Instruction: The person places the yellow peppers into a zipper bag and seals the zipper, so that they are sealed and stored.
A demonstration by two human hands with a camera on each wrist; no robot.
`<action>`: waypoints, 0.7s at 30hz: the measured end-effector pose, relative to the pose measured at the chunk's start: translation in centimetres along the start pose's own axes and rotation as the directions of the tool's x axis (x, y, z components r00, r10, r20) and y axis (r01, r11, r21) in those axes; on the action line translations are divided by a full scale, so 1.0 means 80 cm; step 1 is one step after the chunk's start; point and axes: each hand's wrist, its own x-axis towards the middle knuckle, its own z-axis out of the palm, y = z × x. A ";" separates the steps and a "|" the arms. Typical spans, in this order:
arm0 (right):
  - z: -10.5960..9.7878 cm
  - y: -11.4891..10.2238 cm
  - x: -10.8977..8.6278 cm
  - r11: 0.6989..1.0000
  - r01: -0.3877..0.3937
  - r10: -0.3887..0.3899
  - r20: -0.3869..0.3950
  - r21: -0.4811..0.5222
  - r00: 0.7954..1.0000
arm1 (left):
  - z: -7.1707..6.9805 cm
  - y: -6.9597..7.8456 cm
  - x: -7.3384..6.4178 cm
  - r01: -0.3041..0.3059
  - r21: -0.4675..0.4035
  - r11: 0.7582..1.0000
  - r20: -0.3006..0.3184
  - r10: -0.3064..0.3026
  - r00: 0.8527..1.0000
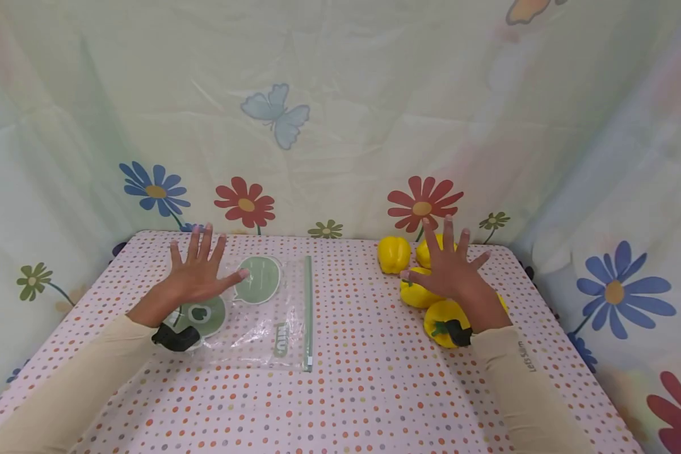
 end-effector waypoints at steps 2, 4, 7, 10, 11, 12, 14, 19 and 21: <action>0.001 -0.005 0.001 1.000 0.011 -0.011 -0.012 0.015 1.000 | -0.001 0.007 -0.001 -0.021 -0.012 1.000 -0.001 0.021 1.000; 0.003 -0.010 0.003 0.999 0.026 -0.025 -0.016 0.037 1.000 | 0.001 0.014 -0.001 -0.041 -0.020 0.999 0.004 0.041 0.999; 0.005 -0.020 0.005 0.996 0.067 -0.065 -0.036 0.061 0.997 | 0.003 0.024 -0.004 -0.085 -0.061 0.994 0.007 0.086 0.996; 0.008 -0.028 0.007 0.988 0.124 -0.118 -0.073 0.089 0.990 | 0.007 0.033 -0.006 -0.130 -0.094 0.987 0.008 0.131 0.991; 0.010 -0.031 0.007 0.984 0.144 -0.135 -0.087 0.103 0.987 | 0.009 0.036 -0.007 -0.144 -0.104 0.984 0.007 0.145 0.989; 0.011 -0.034 0.008 0.980 0.158 -0.147 -0.098 0.117 0.984 | 0.010 0.039 -0.007 -0.158 -0.115 0.981 0.005 0.159 0.987; 0.015 -0.040 0.009 0.972 0.180 -0.163 -0.114 0.151 0.980 | 0.013 0.044 -0.008 -0.175 -0.119 0.977 0.010 0.177 0.984; 0.027 -0.053 0.010 0.950 0.214 -0.192 -0.116 0.226 0.975 | 0.023 0.055 -0.008 -0.205 -0.107 0.973 0.029 0.209 0.977; 0.033 -0.057 0.012 0.940 0.234 -0.210 -0.122 0.248 0.970 | 0.025 0.059 -0.009 -0.222 -0.112 0.969 0.034 0.227 0.973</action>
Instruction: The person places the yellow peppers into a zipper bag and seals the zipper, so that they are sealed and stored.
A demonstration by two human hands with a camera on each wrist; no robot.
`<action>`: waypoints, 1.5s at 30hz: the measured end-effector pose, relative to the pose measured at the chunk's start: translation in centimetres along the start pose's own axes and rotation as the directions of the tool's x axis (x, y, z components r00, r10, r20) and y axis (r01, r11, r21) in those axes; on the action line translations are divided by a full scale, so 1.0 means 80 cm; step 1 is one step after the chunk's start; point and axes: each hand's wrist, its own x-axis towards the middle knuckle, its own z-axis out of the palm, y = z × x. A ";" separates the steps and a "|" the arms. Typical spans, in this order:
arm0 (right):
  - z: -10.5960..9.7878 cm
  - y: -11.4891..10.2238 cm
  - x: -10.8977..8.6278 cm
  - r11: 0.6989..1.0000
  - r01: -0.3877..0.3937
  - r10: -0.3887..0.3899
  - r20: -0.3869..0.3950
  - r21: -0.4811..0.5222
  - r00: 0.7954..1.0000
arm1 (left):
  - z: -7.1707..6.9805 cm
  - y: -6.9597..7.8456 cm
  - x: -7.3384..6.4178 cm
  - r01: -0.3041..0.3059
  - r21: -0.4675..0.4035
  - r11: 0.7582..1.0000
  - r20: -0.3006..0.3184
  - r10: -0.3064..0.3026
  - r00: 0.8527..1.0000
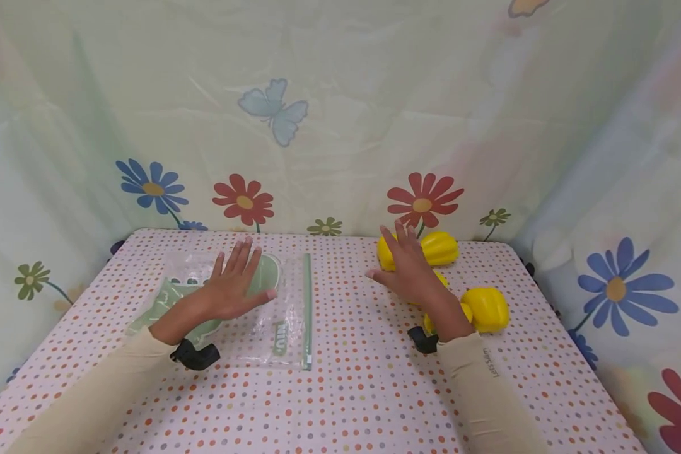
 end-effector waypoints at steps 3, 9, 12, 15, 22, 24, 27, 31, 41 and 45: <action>0.009 -0.001 0.002 0.999 0.019 -0.018 -0.019 0.030 1.000 | 0.002 0.006 0.000 -0.024 -0.015 1.000 0.002 0.024 1.000; 0.030 -0.007 0.005 0.996 0.025 -0.024 -0.020 0.089 1.000 | 0.015 0.016 -0.001 -0.073 -0.067 0.995 0.022 0.075 0.997; 0.039 -0.011 0.007 0.993 0.032 -0.031 -0.011 0.115 0.999 | 0.024 0.021 -0.001 -0.098 -0.097 0.990 0.036 0.102 0.994; 0.047 -0.015 0.009 0.989 0.042 -0.043 -0.002 0.145 0.999 | 0.029 0.025 0.000 -0.112 -0.141 0.984 0.039 0.119 0.992; 0.068 -0.018 0.013 0.978 0.069 -0.070 0.000 0.198 0.998 | 0.047 0.030 0.003 -0.114 -0.188 0.975 0.080 0.131 0.988; 0.073 -0.019 0.014 0.977 0.067 -0.067 -0.003 0.205 0.998 | 0.053 0.031 0.003 -0.104 -0.196 0.975 0.099 0.125 0.987; 0.079 -0.018 0.016 0.979 0.056 -0.058 0.002 0.196 0.998 | 0.061 0.032 0.001 -0.101 -0.209 0.973 0.100 0.124 0.987; 0.085 -0.019 0.019 0.979 0.050 -0.055 0.019 0.198 0.998 | 0.071 0.035 0.000 -0.104 -0.220 0.970 0.102 0.129 0.986; 0.098 -0.033 0.023 0.963 0.091 -0.101 0.028 0.254 0.994 | 0.086 0.040 0.002 -0.100 -0.212 0.972 0.181 0.140 0.974; 0.104 -0.035 0.024 0.963 0.085 -0.098 0.041 0.256 0.994 | 0.088 0.038 0.001 -0.122 -0.202 0.972 0.184 0.160 0.970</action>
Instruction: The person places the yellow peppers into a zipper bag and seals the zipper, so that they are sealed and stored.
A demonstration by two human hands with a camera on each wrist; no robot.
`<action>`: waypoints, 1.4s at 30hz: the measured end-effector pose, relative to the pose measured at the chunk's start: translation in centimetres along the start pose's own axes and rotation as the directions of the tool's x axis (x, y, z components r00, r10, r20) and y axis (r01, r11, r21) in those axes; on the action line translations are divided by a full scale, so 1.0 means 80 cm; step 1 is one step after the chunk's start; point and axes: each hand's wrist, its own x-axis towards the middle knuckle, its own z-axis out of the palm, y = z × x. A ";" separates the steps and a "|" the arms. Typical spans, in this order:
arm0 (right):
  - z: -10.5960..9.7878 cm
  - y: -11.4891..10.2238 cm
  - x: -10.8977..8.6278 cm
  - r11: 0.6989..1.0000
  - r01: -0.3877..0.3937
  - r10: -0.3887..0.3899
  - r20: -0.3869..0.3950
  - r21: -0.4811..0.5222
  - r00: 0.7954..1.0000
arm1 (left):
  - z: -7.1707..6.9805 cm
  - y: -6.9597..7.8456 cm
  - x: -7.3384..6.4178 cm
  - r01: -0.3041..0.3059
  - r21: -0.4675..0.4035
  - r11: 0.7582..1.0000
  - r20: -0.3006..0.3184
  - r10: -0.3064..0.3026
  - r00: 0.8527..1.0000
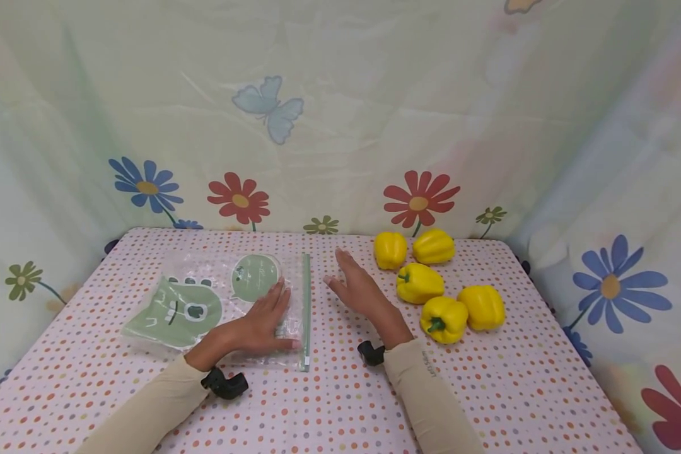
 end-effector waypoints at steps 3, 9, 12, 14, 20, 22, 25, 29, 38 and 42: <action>0.004 0.000 0.001 1.000 -0.011 0.011 0.026 0.005 1.000 | 0.001 -0.002 -0.001 0.003 0.019 1.000 0.012 -0.003 1.000; 0.009 -0.001 -0.004 0.999 -0.043 0.043 0.082 -0.002 0.996 | 0.005 -0.003 -0.001 0.020 0.023 1.000 0.033 -0.020 0.999; 0.008 -0.004 -0.007 0.999 -0.045 0.043 0.102 0.015 0.994 | 0.005 -0.003 -0.002 0.028 0.020 0.999 0.045 -0.029 0.999; 0.007 -0.005 -0.009 0.999 -0.036 0.033 0.112 0.027 0.993 | 0.005 -0.001 -0.004 0.022 0.009 1.000 0.043 -0.022 0.999; 0.012 -0.008 -0.011 0.998 -0.048 0.041 0.143 0.041 0.989 | 0.006 0.002 -0.007 -0.002 -0.004 1.000 0.012 0.002 1.000; 0.015 -0.010 -0.011 0.999 -0.034 0.027 0.159 0.039 0.987 | 0.007 0.002 -0.007 -0.006 -0.003 1.000 -0.005 0.006 1.000; 0.022 -0.013 -0.009 0.999 -0.002 -0.006 0.182 0.044 0.983 | 0.010 0.001 -0.006 -0.011 -0.009 1.000 -0.029 0.010 1.000; 0.031 -0.017 -0.008 0.998 0.051 -0.057 0.215 0.032 0.975 | 0.013 -0.001 -0.006 -0.022 -0.028 0.999 -0.047 0.021 0.999; 0.040 -0.023 -0.008 0.992 0.120 -0.123 0.238 0.027 0.963 | 0.017 0.002 -0.005 -0.076 -0.045 0.996 -0.048 0.074 0.996; 0.043 -0.028 -0.010 0.993 0.115 -0.109 0.197 -0.016 0.974 | 0.017 0.005 -0.007 -0.098 -0.059 0.993 -0.056 0.095 0.994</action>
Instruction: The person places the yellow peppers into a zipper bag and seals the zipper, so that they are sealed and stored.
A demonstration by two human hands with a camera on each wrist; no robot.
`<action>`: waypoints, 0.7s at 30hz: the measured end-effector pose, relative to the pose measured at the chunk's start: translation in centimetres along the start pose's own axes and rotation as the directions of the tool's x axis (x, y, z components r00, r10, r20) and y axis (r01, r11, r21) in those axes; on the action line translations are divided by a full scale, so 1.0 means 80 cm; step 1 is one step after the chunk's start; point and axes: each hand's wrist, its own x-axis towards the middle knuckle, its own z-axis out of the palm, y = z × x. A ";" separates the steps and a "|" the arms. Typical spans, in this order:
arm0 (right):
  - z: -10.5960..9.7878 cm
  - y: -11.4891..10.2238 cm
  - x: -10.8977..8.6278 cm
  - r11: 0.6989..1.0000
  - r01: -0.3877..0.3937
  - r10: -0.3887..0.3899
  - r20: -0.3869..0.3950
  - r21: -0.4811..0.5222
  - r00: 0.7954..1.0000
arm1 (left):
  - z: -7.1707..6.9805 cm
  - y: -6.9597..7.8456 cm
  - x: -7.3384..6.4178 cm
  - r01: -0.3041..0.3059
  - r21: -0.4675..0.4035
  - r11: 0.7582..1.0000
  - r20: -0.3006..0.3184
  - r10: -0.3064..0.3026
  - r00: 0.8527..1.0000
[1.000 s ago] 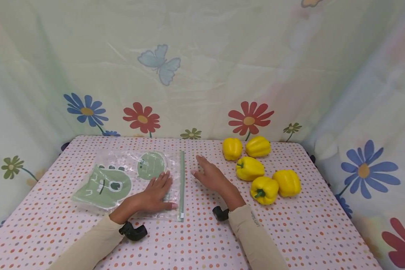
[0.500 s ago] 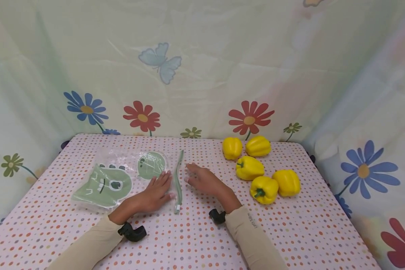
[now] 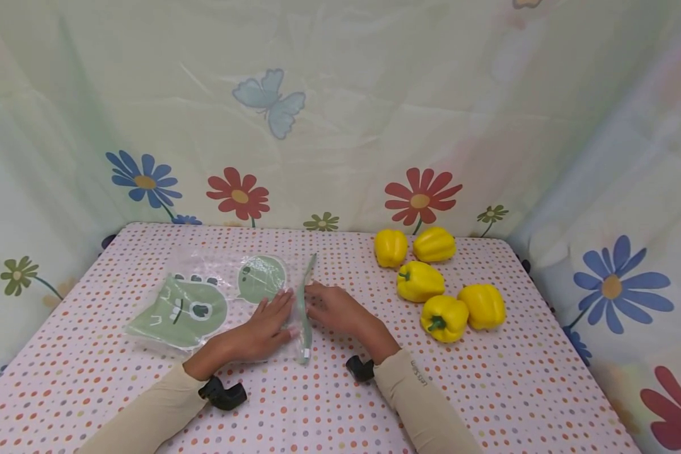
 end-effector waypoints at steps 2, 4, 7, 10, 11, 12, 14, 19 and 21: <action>0.001 -0.004 0.000 1.000 -0.020 0.020 -0.039 0.000 0.999 | 0.000 0.001 0.000 -0.007 -0.014 1.000 -0.003 0.007 1.000; 0.002 -0.008 0.001 0.999 -0.053 0.054 -0.081 0.013 0.995 | -0.001 0.002 0.000 -0.013 -0.026 1.000 -0.003 0.013 1.000; 0.002 -0.014 0.002 0.990 -0.114 0.123 -0.133 0.080 0.983 | -0.003 0.002 0.000 -0.025 -0.056 0.998 -0.008 0.024 1.000; 0.002 -0.016 0.002 0.978 -0.171 0.190 -0.168 0.119 0.967 | -0.007 0.001 0.000 -0.048 -0.076 0.996 -0.028 0.046 0.999; 0.001 -0.016 0.002 0.974 -0.185 0.205 -0.171 0.127 0.964 | -0.008 0.000 -0.001 -0.053 -0.077 0.996 -0.036 0.050 0.998; 0.001 -0.016 0.003 0.972 -0.197 0.218 -0.174 0.131 0.960 | -0.010 -0.001 -0.001 -0.060 -0.072 0.996 -0.046 0.056 0.997; 0.001 -0.016 0.003 0.967 -0.214 0.237 -0.178 0.140 0.955 | -0.013 -0.002 -0.002 -0.070 -0.069 0.995 -0.064 0.066 0.996; 0.001 -0.015 0.004 0.956 -0.249 0.274 -0.179 0.153 0.945 | -0.020 -0.006 -0.004 -0.096 -0.077 0.992 -0.092 0.089 0.992; 0.002 -0.016 0.004 0.954 -0.263 0.288 -0.187 0.146 0.939 | -0.022 -0.007 -0.004 -0.106 -0.088 0.990 -0.097 0.097 0.991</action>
